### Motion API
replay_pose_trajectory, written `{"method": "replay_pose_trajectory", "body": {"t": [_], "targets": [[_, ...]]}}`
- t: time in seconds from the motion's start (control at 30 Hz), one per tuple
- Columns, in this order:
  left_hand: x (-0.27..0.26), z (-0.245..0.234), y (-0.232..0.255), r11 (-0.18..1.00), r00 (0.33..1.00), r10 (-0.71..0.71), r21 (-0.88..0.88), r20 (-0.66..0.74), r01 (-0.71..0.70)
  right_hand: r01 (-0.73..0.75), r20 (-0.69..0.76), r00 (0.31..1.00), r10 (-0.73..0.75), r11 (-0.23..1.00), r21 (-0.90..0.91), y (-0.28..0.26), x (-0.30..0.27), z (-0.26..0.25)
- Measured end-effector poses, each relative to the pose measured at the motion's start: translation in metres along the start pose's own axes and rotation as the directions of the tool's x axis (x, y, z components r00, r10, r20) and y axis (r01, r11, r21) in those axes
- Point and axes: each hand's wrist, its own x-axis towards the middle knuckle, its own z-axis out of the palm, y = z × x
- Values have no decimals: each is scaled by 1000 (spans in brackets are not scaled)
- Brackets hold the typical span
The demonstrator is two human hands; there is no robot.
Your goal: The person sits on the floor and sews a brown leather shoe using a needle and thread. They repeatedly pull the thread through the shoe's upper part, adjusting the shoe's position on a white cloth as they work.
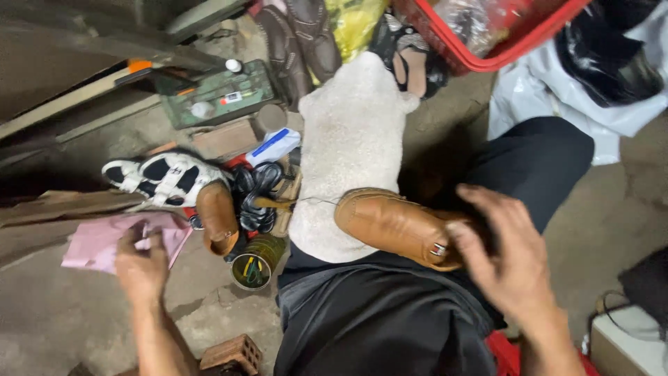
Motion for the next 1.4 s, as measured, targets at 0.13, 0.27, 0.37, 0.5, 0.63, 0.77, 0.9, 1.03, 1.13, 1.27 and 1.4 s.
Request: {"method": "replay_pose_trajectory", "body": {"t": [0.13,0.27,0.37,0.5,0.63,0.77,0.9,1.03,1.13,1.27,1.4], "targets": [[-37,-1,157,923,957,209,-365,200,-125,-246,156,960,232,966,82,34,-23,-17],[-65,0,236,669,675,694,-571,251,-475,-579,407,720,563,810,-96,44,-43,-28],[-70,-11,268,663,545,730,-619,412,-420,-539,324,768,553,831,-140,51,-66,-33],[-63,-11,253,767,523,641,-502,562,-400,-341,111,940,323,904,258,43,-78,-40],[-60,-18,231,779,547,611,-560,572,-284,-8,-36,998,56,627,779,37,-72,-12],[-54,-29,209,783,778,448,-613,441,-104,71,-38,995,-96,368,927,32,-52,9],[-53,-20,206,37,783,592,-978,188,206,-55,123,992,-16,831,553,25,-35,13],[-59,-17,256,-322,734,679,-883,37,343,-8,119,991,-60,864,503,31,-34,23],[-71,-16,276,598,799,520,-797,301,-88,-76,95,995,33,861,503,37,-39,28],[-85,-14,297,862,662,504,-373,556,-343,-191,71,980,186,777,600,59,-54,39],[-90,-11,307,976,725,211,-174,655,-127,-295,-97,786,611,507,810,89,-66,42]]}}
